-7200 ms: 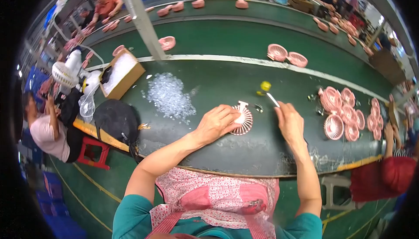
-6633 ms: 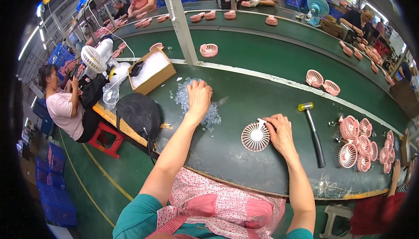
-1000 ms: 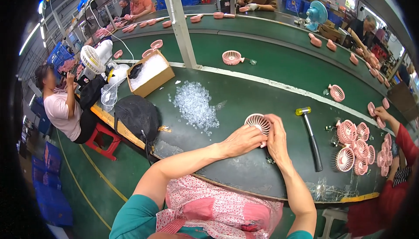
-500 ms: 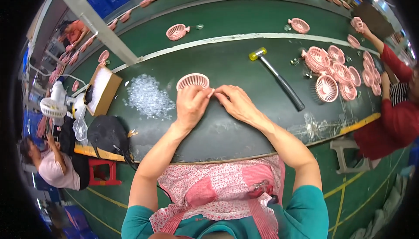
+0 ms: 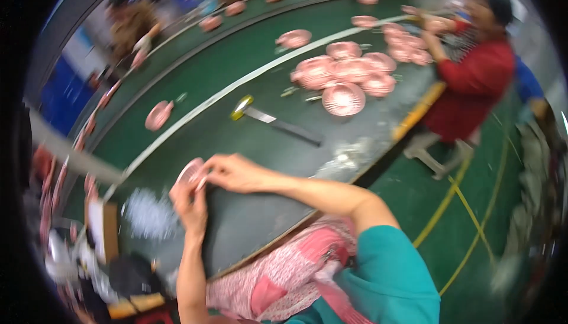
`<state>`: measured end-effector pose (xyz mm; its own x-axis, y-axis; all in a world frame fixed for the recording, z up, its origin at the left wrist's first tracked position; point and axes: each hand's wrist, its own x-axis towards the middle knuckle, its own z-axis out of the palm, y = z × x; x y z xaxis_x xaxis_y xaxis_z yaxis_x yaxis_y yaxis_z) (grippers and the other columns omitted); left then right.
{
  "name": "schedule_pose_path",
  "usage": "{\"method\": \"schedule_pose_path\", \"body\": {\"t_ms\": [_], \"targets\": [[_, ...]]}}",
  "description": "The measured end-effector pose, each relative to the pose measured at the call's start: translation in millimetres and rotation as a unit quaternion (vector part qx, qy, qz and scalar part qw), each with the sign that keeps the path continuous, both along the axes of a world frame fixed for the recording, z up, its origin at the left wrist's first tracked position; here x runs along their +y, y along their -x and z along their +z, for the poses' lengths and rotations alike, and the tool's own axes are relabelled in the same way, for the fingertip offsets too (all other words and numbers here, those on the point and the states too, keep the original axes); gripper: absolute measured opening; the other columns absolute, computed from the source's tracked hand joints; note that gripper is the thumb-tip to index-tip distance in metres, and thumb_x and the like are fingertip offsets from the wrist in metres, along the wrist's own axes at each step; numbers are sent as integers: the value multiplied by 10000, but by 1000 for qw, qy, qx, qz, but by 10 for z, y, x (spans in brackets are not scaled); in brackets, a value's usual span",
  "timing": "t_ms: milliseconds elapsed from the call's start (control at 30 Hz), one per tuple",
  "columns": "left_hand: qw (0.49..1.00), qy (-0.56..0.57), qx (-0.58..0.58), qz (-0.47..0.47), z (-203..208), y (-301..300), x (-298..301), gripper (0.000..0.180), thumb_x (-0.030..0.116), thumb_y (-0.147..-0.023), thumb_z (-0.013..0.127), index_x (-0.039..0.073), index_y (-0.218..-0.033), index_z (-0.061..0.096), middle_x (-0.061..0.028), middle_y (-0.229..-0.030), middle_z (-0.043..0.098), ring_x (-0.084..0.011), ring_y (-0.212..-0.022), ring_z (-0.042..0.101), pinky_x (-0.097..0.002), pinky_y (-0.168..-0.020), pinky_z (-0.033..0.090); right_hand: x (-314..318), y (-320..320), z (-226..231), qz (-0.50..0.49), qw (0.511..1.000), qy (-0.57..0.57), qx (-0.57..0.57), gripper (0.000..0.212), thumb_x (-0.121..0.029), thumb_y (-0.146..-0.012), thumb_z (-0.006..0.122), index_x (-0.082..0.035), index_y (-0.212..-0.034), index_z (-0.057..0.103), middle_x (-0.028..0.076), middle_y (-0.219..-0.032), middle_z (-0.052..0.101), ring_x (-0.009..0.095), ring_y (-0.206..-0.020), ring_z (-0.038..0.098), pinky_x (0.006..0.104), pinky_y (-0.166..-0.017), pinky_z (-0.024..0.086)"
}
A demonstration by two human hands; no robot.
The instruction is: Assemble the plastic housing components of small portable fans on an assembly line.
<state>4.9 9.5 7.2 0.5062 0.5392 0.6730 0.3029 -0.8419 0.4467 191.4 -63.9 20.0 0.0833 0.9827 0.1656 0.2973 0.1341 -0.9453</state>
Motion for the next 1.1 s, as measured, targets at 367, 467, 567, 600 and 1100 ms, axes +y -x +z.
{"method": "schedule_pose_path", "body": {"t_ms": [367, 467, 567, 600, 1100], "targets": [[948, 273, -124, -105, 46, 54, -62, 106, -57, -882, 675, -3, -943, 607, -45, -878, 579, -120, -814, 526, -251, -723, 436, -55, 34, 103, 95, 980, -99, 146, 218, -196, -938, 679, 11, -1004, 689, 104, -964, 738, 157, -894, 677, 303, -869, 509], [853, 462, -189, -154, 61, 84, 5, 92, -37, -920, 642, 2, -993, 602, -38, -957, 633, -97, -880, 591, -240, -790, 488, -60, 95, 160, 29, 986, -150, 68, 215, -211, -913, 694, 4, -912, 687, 112, -841, 731, 233, -796, 681, 361, -782, 516], [817, 510, -228, -141, 34, 84, 42, 133, 12, -945, 629, -6, -1075, 609, -66, -1027, 659, -116, -927, 618, -254, -839, 499, 39, 99, 112, -44, 981, -189, 19, 201, -216, -888, 696, -16, -864, 692, 120, -815, 720, 273, -780, 669, 401, -749, 499], [864, 440, -212, -118, 31, 89, 12, 199, 39, -956, 628, -19, -1143, 599, -90, -1107, 642, -138, -1004, 607, -279, -903, 488, 126, 76, 66, -72, 981, -181, -15, 197, -216, -891, 684, -20, -868, 693, 118, -805, 713, 276, -779, 663, 393, -754, 498], [986, -65, 145, -41, -28, -25, -143, 508, 217, -778, 782, 23, -1220, 624, -104, -1275, 601, -316, -1191, 544, -427, -959, 474, -105, -874, 30, -221, 854, -148, -447, 381, -148, -829, 721, -24, -1177, 629, 159, -1210, 586, 359, -1096, 548, 451, -927, 461]]}}
